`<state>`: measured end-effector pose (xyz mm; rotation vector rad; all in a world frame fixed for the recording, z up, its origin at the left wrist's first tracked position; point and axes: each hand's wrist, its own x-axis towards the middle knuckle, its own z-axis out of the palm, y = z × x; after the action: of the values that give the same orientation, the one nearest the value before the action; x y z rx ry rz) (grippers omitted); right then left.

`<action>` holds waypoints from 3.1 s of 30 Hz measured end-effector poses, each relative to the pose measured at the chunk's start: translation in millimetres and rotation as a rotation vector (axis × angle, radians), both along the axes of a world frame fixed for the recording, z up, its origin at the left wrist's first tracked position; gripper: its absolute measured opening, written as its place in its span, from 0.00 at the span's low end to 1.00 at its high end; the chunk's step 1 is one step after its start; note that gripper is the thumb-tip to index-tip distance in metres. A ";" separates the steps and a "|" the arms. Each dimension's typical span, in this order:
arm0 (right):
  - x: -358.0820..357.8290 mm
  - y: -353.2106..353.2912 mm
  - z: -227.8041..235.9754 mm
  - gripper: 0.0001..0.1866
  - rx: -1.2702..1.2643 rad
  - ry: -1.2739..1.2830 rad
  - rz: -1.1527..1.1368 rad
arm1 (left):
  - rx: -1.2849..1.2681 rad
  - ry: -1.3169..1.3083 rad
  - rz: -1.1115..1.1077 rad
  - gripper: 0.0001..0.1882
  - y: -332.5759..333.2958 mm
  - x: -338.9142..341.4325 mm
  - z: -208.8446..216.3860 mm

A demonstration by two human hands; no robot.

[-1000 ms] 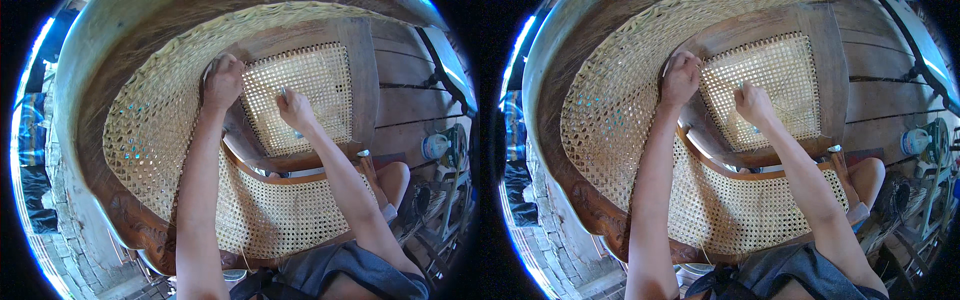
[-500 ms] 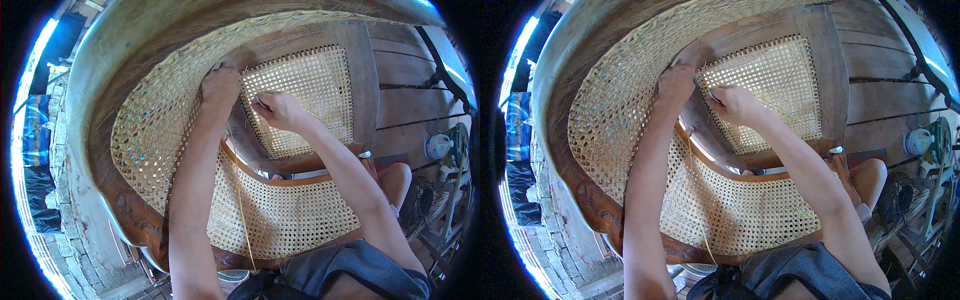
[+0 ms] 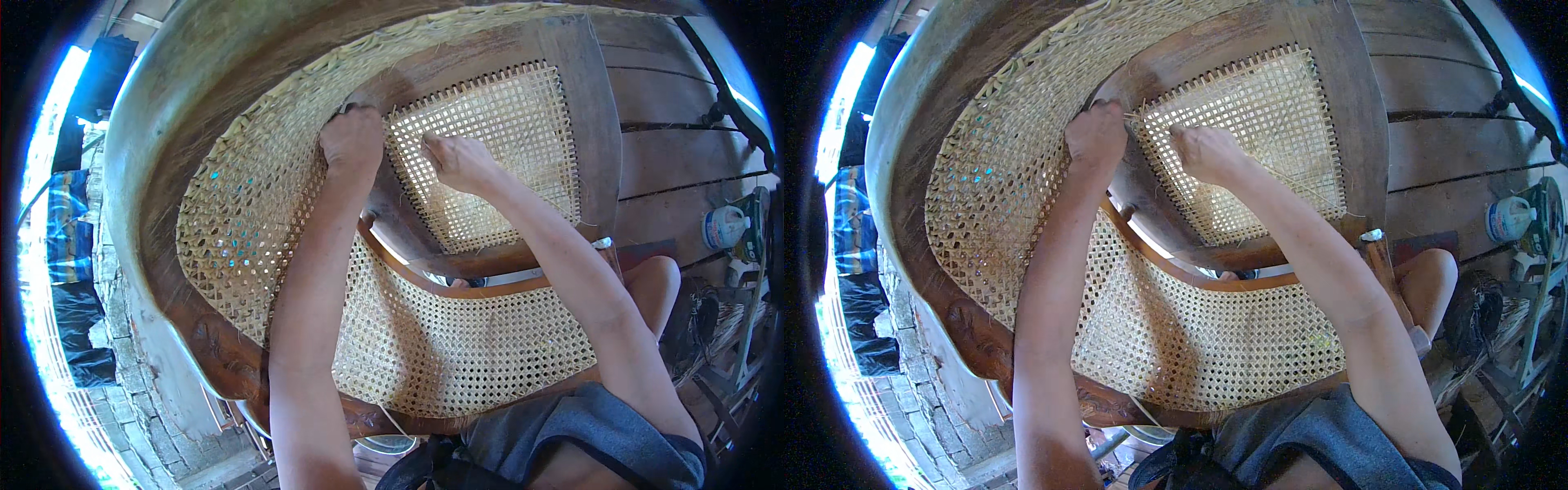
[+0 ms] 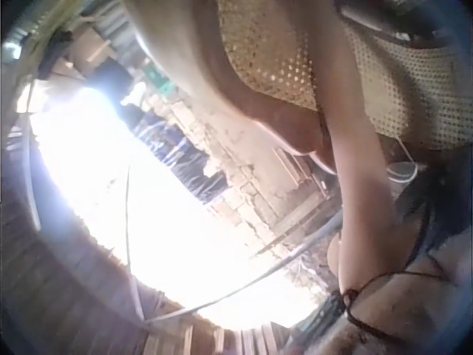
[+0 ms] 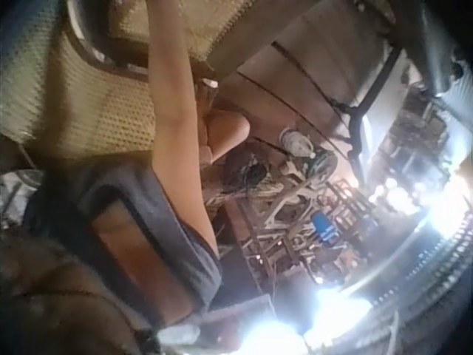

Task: Weaving the seat of a wooden chair with rattan strips using pliers and a weaving tool.

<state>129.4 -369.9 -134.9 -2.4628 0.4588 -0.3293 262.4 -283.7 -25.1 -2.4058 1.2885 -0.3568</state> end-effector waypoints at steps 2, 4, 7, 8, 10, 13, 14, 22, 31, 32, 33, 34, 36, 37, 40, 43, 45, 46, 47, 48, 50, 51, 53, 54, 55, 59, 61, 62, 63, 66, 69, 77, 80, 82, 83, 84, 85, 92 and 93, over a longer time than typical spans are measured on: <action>-0.7 -1.9 -3.1 0.16 0.004 -0.002 -0.015 | -0.003 0.003 -0.014 0.12 -0.4 3.2 -3.7; -4.0 -3.3 -3.7 0.16 0.007 0.045 -0.009 | -0.008 0.009 -0.028 0.12 -1.5 6.1 -6.5; -15.4 -2.5 -13.0 0.14 0.042 -0.003 -0.069 | -0.011 0.035 -0.021 0.12 3.6 5.9 -8.3; -19.7 -3.2 -15.7 0.14 0.038 -0.004 -0.067 | -0.048 0.039 -0.037 0.11 3.0 10.1 -12.4; -25.7 -2.9 -19.3 0.12 -0.021 -0.109 -0.051 | -0.089 0.042 -0.051 0.11 5.0 20.0 -19.2; -26.0 -3.1 -15.7 0.11 0.026 -0.047 -0.037 | -0.161 0.124 0.005 0.08 9.9 28.5 -28.9; -27.2 -3.2 -16.7 0.11 0.023 -0.086 -0.037 | -0.174 0.133 -0.007 0.09 11.1 30.5 -29.2; -42.1 -7.1 -24.6 0.07 0.049 -0.054 -0.070 | -0.262 0.264 -0.097 0.10 6.5 28.4 -24.8; -144.9 -17.5 -37.7 0.08 0.084 0.068 -0.123 | -0.111 0.279 -0.062 0.12 6.8 31.9 -26.1; -151.4 -18.2 -38.6 0.12 0.096 0.088 -0.127 | -0.099 0.275 0.027 0.12 7.1 28.5 -20.8; -156.5 -16.9 -38.2 0.12 0.095 0.091 -0.124 | -0.100 0.277 0.030 0.12 6.6 29.8 -30.2; -160.9 -14.4 -36.7 0.14 0.073 0.148 -0.126 | -0.131 0.271 0.049 0.12 7.2 33.6 -44.5; -162.0 -15.3 -38.8 0.16 0.057 0.181 -0.127 | -0.184 0.266 0.061 0.10 6.1 27.4 -45.4; -165.8 -18.3 -43.0 0.17 0.082 0.203 -0.138 | -0.180 0.254 0.062 0.10 7.7 24.8 -38.4; -197.0 -28.7 -62.3 0.17 0.071 0.266 -0.186 | -0.252 0.213 -0.036 0.09 24.3 37.1 -34.0; -242.0 -38.9 -82.2 0.15 0.097 0.296 -0.230 | -0.141 0.139 0.006 0.09 29.4 36.6 -28.4; -260.3 -49.2 -95.0 0.13 0.154 0.279 -0.239 | -0.148 0.142 -0.007 0.12 30.7 34.5 -29.2; -267.5 -53.9 -106.4 0.12 0.158 0.267 -0.249 | -0.153 0.163 0.015 0.13 28.4 26.8 -32.3; -276.3 -58.8 -112.9 0.11 0.156 0.250 -0.269 | -0.163 0.182 0.027 0.14 20.1 25.0 -33.9; -284.3 -55.1 -109.2 0.07 0.261 0.196 -0.244 | -0.173 0.210 0.000 0.15 20.5 30.6 -40.0; -301.9 -52.7 -94.6 0.09 0.409 0.129 -0.199 | -0.197 0.205 -0.024 0.15 19.4 31.8 -42.8; -311.8 -52.0 -87.0 0.12 0.565 0.060 -0.134 | -0.213 0.196 -0.028 0.15 17.3 24.2 -44.0; -351.3 -48.1 -37.9 0.09 0.565 0.193 -0.277 | -0.269 0.251 -0.023 0.14 18.6 19.0 -45.7; -361.2 -36.2 14.1 0.08 0.528 0.348 -0.359 | -0.322 0.251 -0.044 0.13 30.9 29.0 -41.7; -391.9 -24.8 30.7 0.08 0.438 0.232 -0.338 | -0.387 0.274 -0.091 0.13 28.6 35.1 -44.3; -500.3 37.9 60.0 0.07 0.485 0.480 -0.392 | -0.470 0.273 -0.165 0.13 45.1 52.6 -41.4; -523.6 93.8 54.2 0.12 0.450 0.568 -0.454 | -0.526 0.304 -0.200 0.15 48.3 31.5 -33.8; -519.3 119.2 52.5 0.13 0.311 0.568 -0.417 | -0.541 0.339 -0.204 0.15 47.8 31.3 -34.3; -515.4 144.7 49.5 0.14 0.168 0.558 -0.375 | -0.511 0.328 -0.141 0.15 46.6 25.6 -38.3; -541.8 188.1 -29.0 0.13 0.076 0.714 -0.399 | -0.515 0.354 -0.134 0.14 37.9 32.8 -56.8; -546.9 182.2 -20.4 0.13 0.256 0.772 -0.220 | -0.606 0.367 0.003 0.12 48.4 13.4 -46.1; -488.2 92.5 95.3 0.24 1.280 0.248 -0.228 | -0.920 0.434 -0.129 0.10 44.1 23.7 -62.6; -375.2 73.5 75.0 0.32 1.723 -0.121 -0.094 | -0.913 0.431 -0.030 0.10 47.4 23.8 -63.7; -275.5 75.6 74.0 0.26 1.606 -0.058 -0.144 | -0.957 0.426 -0.017 0.10 49.5 22.2 -65.8; -220.7 72.0 60.4 0.20 1.506 -0.090 -0.020 | -0.992 0.439 -0.037 0.11 42.5 18.6 -66.9; -176.2 68.8 48.4 0.15 1.487 -0.006 -0.141 | -0.991 0.439 -0.037 0.11 40.8 17.2 -65.9; -130.5 68.9 43.7 0.15 1.456 0.052 -0.226 | -0.979 0.435 -0.016 0.10 43.5 18.4 -65.2; 29.5 27.6 39.1 0.16 1.295 0.141 -0.049 | -1.050 0.507 -0.041 0.08 31.9 24.3 -66.7; 38.1 25.4 38.1 0.16 1.297 0.150 -0.052 | -1.049 0.513 -0.034 0.08 31.5 23.3 -65.2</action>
<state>167.5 -344.5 -96.8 -1.2065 0.5519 0.1361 285.8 -252.3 -90.3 -3.5262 1.6090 -0.5450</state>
